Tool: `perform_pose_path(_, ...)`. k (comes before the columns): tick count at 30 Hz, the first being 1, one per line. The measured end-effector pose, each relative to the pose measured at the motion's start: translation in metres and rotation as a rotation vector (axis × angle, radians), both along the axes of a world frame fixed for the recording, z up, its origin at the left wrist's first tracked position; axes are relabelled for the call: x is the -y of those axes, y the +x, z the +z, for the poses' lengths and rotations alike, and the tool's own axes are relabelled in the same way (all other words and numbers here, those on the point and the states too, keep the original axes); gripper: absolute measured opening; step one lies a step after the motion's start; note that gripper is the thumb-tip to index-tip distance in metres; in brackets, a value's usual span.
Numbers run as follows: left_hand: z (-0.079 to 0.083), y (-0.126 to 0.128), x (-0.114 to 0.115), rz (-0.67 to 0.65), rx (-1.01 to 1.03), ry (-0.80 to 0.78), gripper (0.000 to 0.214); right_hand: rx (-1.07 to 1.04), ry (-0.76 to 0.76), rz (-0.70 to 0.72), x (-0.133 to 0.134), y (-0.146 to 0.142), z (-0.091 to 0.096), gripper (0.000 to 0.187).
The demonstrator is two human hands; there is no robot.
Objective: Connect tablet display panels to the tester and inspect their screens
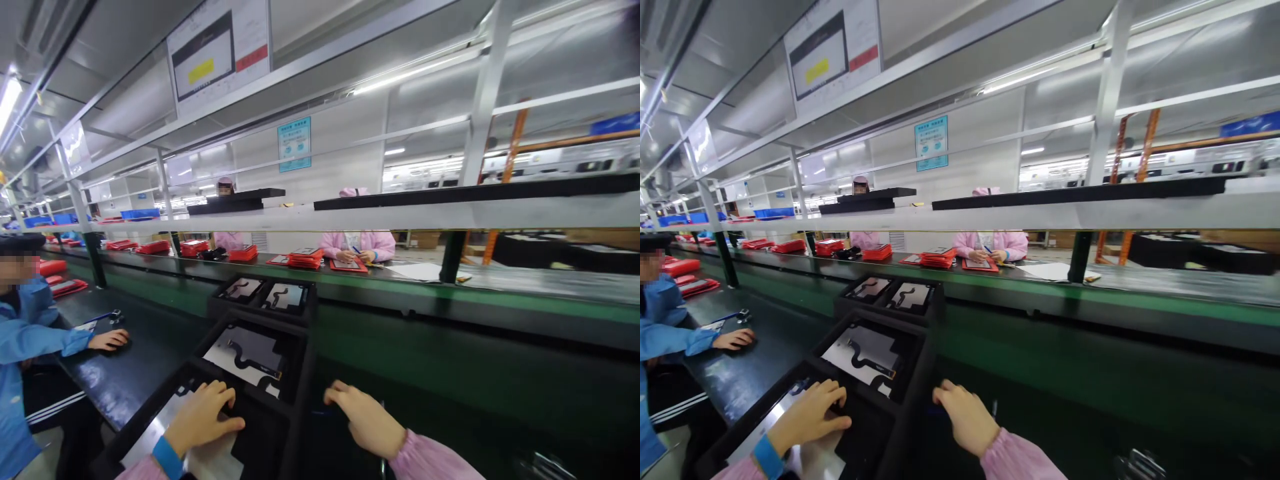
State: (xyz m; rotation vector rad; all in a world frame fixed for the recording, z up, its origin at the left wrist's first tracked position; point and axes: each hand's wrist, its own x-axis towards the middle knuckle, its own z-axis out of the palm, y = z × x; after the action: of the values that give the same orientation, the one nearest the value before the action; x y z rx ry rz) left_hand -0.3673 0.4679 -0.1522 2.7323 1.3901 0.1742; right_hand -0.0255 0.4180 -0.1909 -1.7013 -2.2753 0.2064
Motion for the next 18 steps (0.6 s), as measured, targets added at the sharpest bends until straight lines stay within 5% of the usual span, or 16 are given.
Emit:
perform_pose_path(5, 0.005, 0.001, 0.000, 0.049, 0.013, -0.092, 0.026, -0.036, -0.107, -0.229, 0.005, 0.058, -0.055, 0.057)
perform_pose_path(9, 0.001, -0.004, -0.005, 0.067, 0.002, -0.081, 0.025, -0.067, -0.098, -0.196, 0.004, 0.029, -0.065, 0.057)
perform_pose_path(14, 0.008, -0.006, -0.007, -0.012, 0.078, 0.109, 0.031, -0.147, -0.036, -0.151, -0.004, -0.014, -0.060, 0.048)
perform_pose_path(18, 0.025, -0.017, 0.002, -0.079, 0.216, 0.415, 0.047, -0.207, 0.078, -0.189, -0.013, -0.024, -0.021, 0.047)
